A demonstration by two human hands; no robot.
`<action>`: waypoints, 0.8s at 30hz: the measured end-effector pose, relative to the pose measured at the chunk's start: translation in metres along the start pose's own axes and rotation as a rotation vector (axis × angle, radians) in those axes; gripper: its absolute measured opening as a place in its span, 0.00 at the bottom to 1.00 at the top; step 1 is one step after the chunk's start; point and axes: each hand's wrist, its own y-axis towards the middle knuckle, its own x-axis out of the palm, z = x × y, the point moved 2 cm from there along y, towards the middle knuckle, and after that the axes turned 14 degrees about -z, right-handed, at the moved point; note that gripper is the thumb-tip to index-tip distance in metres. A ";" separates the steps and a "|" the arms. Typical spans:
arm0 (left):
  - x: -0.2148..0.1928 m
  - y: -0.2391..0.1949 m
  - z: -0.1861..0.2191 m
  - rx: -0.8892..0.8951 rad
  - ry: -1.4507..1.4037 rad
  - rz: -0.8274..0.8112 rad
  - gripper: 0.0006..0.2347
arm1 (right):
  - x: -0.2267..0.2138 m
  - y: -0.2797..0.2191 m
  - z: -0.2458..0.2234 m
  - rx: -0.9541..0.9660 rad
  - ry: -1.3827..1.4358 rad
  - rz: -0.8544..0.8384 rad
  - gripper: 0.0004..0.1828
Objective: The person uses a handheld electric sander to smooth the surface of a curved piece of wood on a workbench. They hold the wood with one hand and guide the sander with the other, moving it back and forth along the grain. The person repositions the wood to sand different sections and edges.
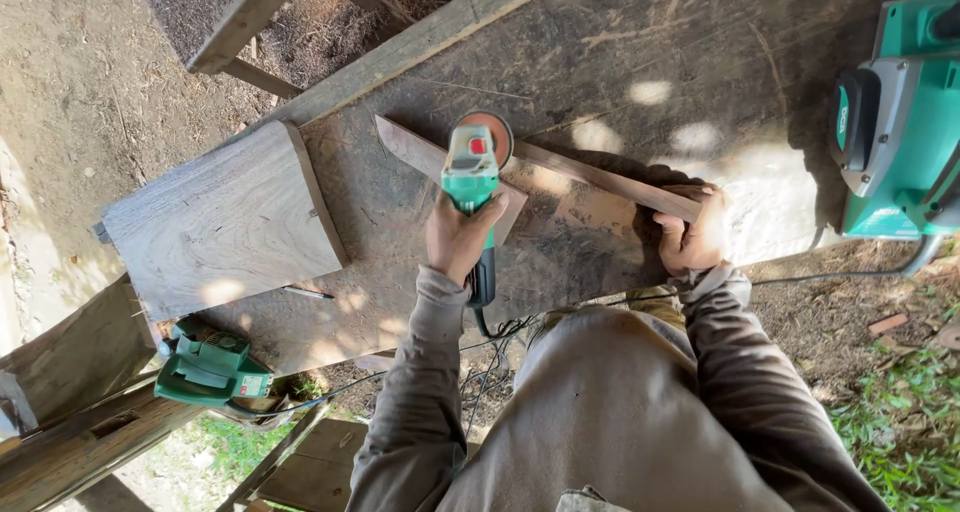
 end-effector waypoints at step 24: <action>0.018 -0.142 -0.005 -0.115 -0.400 0.234 0.17 | 0.001 -0.016 -0.026 0.076 0.338 -0.251 0.18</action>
